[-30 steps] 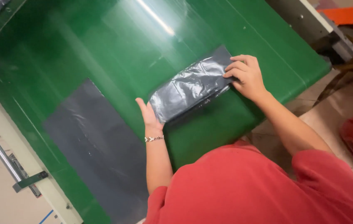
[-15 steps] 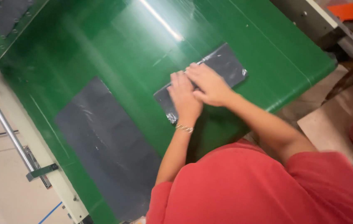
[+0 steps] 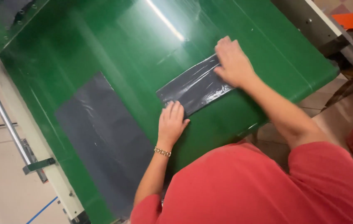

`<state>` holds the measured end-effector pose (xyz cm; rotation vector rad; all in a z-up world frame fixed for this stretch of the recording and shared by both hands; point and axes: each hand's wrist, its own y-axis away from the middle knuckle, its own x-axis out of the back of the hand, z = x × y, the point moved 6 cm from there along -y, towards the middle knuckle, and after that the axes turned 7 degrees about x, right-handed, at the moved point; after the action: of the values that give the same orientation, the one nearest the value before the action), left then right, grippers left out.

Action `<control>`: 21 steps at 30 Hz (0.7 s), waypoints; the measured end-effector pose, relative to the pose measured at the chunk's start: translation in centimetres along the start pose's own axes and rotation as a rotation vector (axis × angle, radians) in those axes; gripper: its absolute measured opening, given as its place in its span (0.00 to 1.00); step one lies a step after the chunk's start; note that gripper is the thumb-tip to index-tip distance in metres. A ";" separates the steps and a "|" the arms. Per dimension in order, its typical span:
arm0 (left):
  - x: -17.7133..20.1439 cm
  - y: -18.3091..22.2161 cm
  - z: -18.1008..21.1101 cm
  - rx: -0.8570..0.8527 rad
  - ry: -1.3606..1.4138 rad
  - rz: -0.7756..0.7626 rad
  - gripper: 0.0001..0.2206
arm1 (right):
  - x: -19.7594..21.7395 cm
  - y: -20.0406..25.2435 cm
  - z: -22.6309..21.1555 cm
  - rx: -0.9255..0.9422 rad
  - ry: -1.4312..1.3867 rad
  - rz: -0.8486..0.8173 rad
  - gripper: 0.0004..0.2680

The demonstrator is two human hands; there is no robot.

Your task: Picking up plastic bags from a conveyor belt, folding them into a compact rectangular shape, and stacking them into a plastic crate.

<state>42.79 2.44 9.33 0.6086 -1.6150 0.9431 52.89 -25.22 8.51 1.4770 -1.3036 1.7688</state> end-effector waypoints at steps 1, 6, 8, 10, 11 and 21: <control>-0.4 0.6 0.9 -0.148 -0.076 0.231 0.20 | 0.4 -0.4 -1.4 0.087 -0.006 0.136 0.28; -0.3 -1.7 1.9 -0.348 -0.064 0.175 0.07 | 0.9 3.6 -14.0 0.208 -0.384 -0.033 0.30; 0.1 -2.9 2.7 -0.384 -0.019 0.118 0.06 | 0.3 5.5 -15.0 0.200 -0.371 -0.025 0.27; 0.2 -3.8 4.1 -0.371 0.436 -0.484 0.09 | 0.3 7.4 -15.8 0.174 -0.352 0.100 0.19; 1.8 -5.1 4.6 -0.371 0.442 -0.492 0.09 | 0.7 8.2 -15.8 0.169 -0.358 0.094 0.19; -13.0 -8.8 -1.4 0.359 1.449 -0.920 0.28 | -5.9 15.9 -7.1 -0.794 -1.285 0.009 0.08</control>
<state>53.83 -2.38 -0.79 0.5653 0.1681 0.6251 38.03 -24.50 -2.30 2.0243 -2.1562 -0.0440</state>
